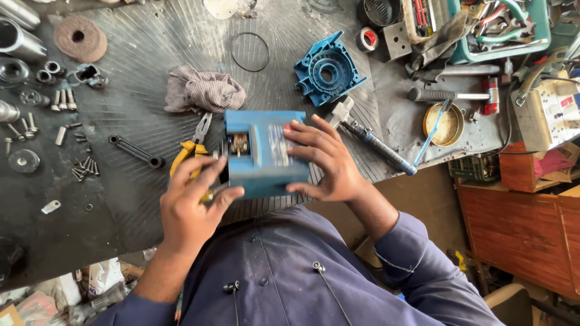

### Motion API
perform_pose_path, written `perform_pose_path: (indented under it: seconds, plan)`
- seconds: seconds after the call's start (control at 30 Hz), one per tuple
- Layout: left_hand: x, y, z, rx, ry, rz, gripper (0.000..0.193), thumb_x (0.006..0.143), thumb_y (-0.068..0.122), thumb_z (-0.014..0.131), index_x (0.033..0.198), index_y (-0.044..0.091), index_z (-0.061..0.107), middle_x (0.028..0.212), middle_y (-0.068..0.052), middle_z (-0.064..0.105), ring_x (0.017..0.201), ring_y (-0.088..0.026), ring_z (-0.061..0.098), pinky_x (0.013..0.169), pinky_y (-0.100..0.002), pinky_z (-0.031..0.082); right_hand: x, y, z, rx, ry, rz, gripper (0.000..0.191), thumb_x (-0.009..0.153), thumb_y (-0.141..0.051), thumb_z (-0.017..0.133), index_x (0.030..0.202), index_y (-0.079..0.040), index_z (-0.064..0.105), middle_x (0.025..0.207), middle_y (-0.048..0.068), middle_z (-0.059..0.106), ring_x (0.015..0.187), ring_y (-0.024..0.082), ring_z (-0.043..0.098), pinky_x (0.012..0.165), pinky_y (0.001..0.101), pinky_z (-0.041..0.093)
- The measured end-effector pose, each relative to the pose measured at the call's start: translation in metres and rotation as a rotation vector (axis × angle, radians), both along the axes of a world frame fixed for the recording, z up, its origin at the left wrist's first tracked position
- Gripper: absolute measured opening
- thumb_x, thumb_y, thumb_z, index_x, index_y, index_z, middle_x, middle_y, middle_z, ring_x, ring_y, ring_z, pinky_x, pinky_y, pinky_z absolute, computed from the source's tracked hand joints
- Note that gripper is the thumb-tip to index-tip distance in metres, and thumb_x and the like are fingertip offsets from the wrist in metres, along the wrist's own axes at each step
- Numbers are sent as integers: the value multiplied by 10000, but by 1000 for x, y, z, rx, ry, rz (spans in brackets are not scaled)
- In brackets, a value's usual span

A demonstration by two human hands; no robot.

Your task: The person wipes small metal parts with a cloth, then uses a screwdriver to work on a blue power tool, removing and refitting its internal rotor and housing components and handling screws on the workbench.

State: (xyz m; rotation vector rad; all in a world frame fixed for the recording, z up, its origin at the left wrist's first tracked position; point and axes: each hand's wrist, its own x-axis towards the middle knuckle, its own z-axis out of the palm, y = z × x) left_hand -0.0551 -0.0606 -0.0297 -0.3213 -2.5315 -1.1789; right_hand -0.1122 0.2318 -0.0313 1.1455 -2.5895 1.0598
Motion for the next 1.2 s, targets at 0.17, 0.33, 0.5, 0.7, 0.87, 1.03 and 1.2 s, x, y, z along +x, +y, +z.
perform_pose_path:
  seconds: [0.17, 0.33, 0.5, 0.7, 0.87, 1.03, 1.2]
  plan:
    - [-38, 7, 19, 130, -76, 61, 428, 922, 307, 839, 1195, -4, 727, 1160, -143, 726, 1030, -294, 733, 900, -359, 577, 0, -19, 15, 63, 136, -90, 1004, 687, -445, 969, 1464, -58, 464, 1475, 217, 468, 1424, 422, 464, 1212, 616, 328]
    - [-53, 1, 10, 345, -391, 125, 453, 973, 348, 737, 1307, 43, 710, 1153, -139, 784, 997, -179, 765, 867, -284, 567, -27, -30, 18, 86, 88, -92, 1131, 593, -245, 995, 1547, -120, 400, 1486, 208, 407, 1436, 451, 429, 1181, 557, 429]
    - [-60, 4, -4, 629, -368, 23, 398, 1026, 330, 665, 1116, -58, 657, 1333, -171, 686, 1240, -139, 641, 1011, -288, 500, -38, -31, 28, 66, 37, -59, 1006, 633, -256, 1006, 1507, -160, 517, 1449, 214, 433, 1328, 403, 520, 1078, 463, 518]
    - [-27, -22, 17, 649, -505, -161, 517, 1003, 303, 638, 1372, -60, 644, 1365, -175, 712, 1263, -128, 614, 1085, -276, 436, -5, -20, 45, -137, -258, -172, 889, 682, -266, 951, 1458, -57, 572, 1379, 190, 563, 1310, 328, 560, 1127, 426, 456]
    - [6, -19, 6, 622, -574, -204, 579, 950, 297, 691, 1377, -83, 595, 1402, -160, 682, 1242, -136, 639, 1041, -268, 468, 9, -16, 30, -433, -1116, -314, 749, 785, -384, 813, 1401, -6, 617, 1242, 141, 701, 1124, 202, 663, 1006, 339, 519]
    - [16, 3, -18, 624, -583, -101, 566, 946, 243, 695, 1407, -59, 565, 1344, -166, 706, 1166, -158, 664, 1003, -281, 498, 16, -22, 11, -139, -973, -415, 615, 801, -390, 794, 1314, -72, 677, 1222, 131, 709, 1135, 260, 659, 990, 370, 515]
    - [21, 15, -1, 324, -323, 43, 240, 986, 165, 706, 1186, 33, 712, 1279, -98, 740, 1099, -178, 745, 853, -268, 575, 15, -17, 14, 189, -88, -439, 306, 808, -320, 839, 1041, -125, 802, 1377, 211, 610, 1342, 439, 495, 1092, 496, 391]
